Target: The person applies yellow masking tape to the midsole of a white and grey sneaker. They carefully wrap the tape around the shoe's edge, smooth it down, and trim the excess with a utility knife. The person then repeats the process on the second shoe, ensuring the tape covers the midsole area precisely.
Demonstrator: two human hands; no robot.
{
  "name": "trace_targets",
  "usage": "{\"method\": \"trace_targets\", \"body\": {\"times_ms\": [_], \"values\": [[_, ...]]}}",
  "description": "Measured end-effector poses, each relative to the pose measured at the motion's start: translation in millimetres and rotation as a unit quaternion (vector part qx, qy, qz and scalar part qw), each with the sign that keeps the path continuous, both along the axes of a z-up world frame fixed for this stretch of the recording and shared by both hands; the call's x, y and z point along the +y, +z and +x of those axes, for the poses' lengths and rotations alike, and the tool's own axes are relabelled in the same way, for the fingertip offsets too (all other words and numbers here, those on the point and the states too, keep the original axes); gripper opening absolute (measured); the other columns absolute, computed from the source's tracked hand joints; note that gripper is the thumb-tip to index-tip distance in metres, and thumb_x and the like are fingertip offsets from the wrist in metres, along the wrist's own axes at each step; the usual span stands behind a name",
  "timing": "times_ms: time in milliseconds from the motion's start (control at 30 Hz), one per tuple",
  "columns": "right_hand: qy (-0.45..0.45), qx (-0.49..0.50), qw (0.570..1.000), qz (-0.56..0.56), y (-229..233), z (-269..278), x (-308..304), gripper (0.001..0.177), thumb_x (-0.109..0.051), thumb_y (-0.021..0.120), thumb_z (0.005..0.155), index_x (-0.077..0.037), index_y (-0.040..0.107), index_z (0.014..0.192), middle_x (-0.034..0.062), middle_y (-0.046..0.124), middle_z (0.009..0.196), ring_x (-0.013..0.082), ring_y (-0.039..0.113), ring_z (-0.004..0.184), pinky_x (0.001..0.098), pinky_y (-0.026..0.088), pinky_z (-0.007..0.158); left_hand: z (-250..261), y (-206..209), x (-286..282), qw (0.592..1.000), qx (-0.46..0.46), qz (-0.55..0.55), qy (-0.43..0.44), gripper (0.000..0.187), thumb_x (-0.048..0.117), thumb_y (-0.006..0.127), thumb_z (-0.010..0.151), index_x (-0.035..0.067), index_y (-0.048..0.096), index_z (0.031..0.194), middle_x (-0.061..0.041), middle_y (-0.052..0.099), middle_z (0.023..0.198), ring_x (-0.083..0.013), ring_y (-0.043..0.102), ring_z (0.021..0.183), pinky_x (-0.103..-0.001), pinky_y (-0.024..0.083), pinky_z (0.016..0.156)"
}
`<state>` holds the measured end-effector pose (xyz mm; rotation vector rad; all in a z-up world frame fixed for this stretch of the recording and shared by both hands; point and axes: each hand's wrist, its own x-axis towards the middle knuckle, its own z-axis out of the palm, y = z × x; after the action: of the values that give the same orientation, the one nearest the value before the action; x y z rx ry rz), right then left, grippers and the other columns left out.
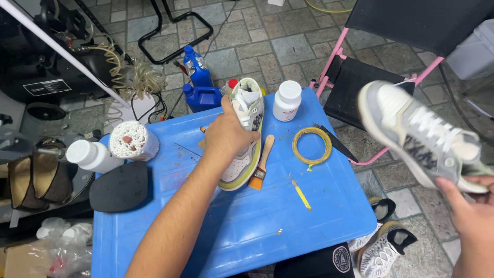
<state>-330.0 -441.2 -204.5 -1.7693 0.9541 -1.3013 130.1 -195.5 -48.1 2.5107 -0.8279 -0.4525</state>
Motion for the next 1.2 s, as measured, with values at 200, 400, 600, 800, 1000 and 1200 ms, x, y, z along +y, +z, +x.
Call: {"method": "trace_targets", "body": {"times_ms": [200, 400, 600, 800, 1000, 1200], "values": [[0.147, 0.188, 0.952, -0.193, 79, 27, 85, 0.038, -0.011, 0.089, 0.073, -0.001, 0.060, 0.096, 0.0226, 0.067, 0.122, 0.0240, 0.069, 0.109, 0.0307, 0.057, 0.094, 15, 3, 43, 0.998, 0.010, 0.065, -0.025, 0.133, 0.041, 0.093, 0.053, 0.012, 0.019, 0.160, -0.023, 0.069, 0.122, -0.0384, 0.069, 0.112, -0.044, 0.054, 0.095], [0.305, 0.209, 0.899, -0.234, 121, 105, 132, 0.041, -0.023, 0.090, 0.057, -0.007, 0.064, 0.085, 0.0168, 0.071, 0.124, 0.0302, 0.072, 0.105, 0.0369, 0.057, 0.085, 50, 23, 76, 0.994, 0.039, -0.010, -0.101, 0.117, 0.026, 0.095, 0.043, 0.020, 0.047, 0.150, -0.015, 0.072, 0.122, -0.0316, 0.070, 0.112, -0.038, 0.054, 0.097], [0.411, 0.187, 0.858, -0.243, 124, 151, 157, 0.042, -0.030, 0.091, 0.061, -0.007, 0.062, 0.082, 0.0148, 0.071, 0.125, 0.0322, 0.073, 0.104, 0.0369, 0.059, 0.079, 86, 38, 43, 0.979, 0.017, -0.028, -0.201, 0.103, 0.010, 0.093, 0.041, 0.019, 0.060, 0.138, -0.010, 0.075, 0.117, -0.0280, 0.071, 0.107, -0.037, 0.055, 0.092], [0.428, 0.173, 0.853, -0.242, 122, 164, 165, 0.043, -0.033, 0.092, 0.061, -0.008, 0.063, 0.081, 0.0153, 0.071, 0.125, 0.0321, 0.073, 0.102, 0.0368, 0.060, 0.077, 97, 21, 16, 0.977, 0.008, -0.002, -0.212, 0.088, 0.010, 0.094, 0.045, 0.011, 0.066, 0.129, -0.013, 0.077, 0.113, -0.0305, 0.073, 0.105, -0.039, 0.057, 0.090], [0.426, 0.184, 0.856, -0.226, 120, 166, 164, 0.045, -0.036, 0.092, 0.060, -0.008, 0.063, 0.081, 0.0141, 0.071, 0.125, 0.0314, 0.073, 0.100, 0.0369, 0.060, 0.076, 108, -4, 13, 0.971, -0.006, -0.013, -0.237, 0.102, 0.008, 0.095, 0.041, 0.013, 0.061, 0.137, -0.014, 0.075, 0.115, -0.0314, 0.071, 0.107, -0.039, 0.056, 0.091], [0.421, 0.182, 0.863, -0.212, 110, 171, 173, 0.047, -0.040, 0.093, 0.059, -0.008, 0.067, 0.083, 0.0127, 0.072, 0.124, 0.0297, 0.074, 0.099, 0.0354, 0.060, 0.074, 111, -22, 9, 0.977, 0.013, 0.028, -0.209, 0.113, 0.012, 0.096, 0.044, 0.019, 0.052, 0.148, -0.014, 0.071, 0.125, -0.0321, 0.068, 0.115, -0.038, 0.053, 0.099]]}}
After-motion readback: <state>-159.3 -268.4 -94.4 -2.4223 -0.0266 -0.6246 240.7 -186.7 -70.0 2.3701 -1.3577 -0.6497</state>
